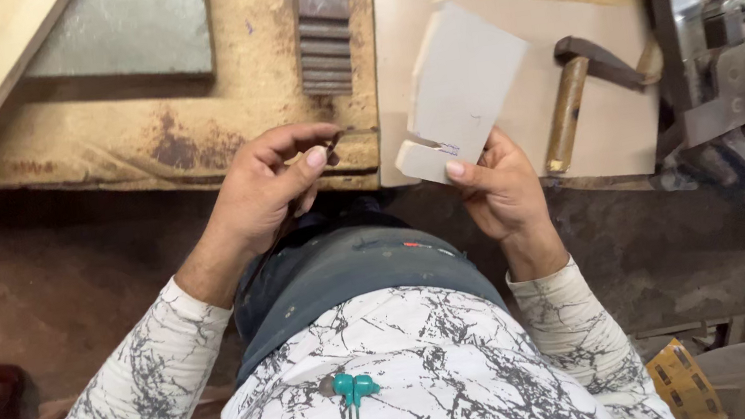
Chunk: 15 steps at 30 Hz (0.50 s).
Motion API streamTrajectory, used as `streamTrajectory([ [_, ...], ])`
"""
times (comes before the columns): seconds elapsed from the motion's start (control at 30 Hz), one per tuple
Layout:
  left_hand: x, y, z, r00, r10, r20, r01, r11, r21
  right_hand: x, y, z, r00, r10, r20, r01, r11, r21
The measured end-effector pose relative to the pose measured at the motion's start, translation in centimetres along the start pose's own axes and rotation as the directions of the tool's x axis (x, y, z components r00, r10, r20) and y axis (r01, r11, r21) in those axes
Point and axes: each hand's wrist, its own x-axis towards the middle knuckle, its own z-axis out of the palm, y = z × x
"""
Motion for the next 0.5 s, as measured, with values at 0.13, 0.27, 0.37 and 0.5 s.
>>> streamTrajectory([
  [0.13,-1.4,0.7,0.2,1.0,0.003,0.002,-0.003,0.999,0.032,-0.3,0.5,1.8,0.999,-0.003,0.051,0.01,0.991,-0.132],
  [0.27,-2.5,1.4,-0.1,0.999,-0.029,-0.014,0.031,0.987,0.155,0.3,0.3,3.1,0.994,0.001,0.107,0.021,0.978,-0.207],
  [0.37,-3.3,1.3,-0.3,0.999,-0.037,0.007,0.035,0.974,0.223,0.2,-0.3,3.4,0.99,0.031,0.139,0.005,0.967,-0.255],
  [0.5,-3.6,0.5,0.5,0.998,-0.03,0.048,0.022,0.987,0.158,-0.1,0.2,4.2,0.984,0.071,0.166,-0.009,0.938,-0.348],
])
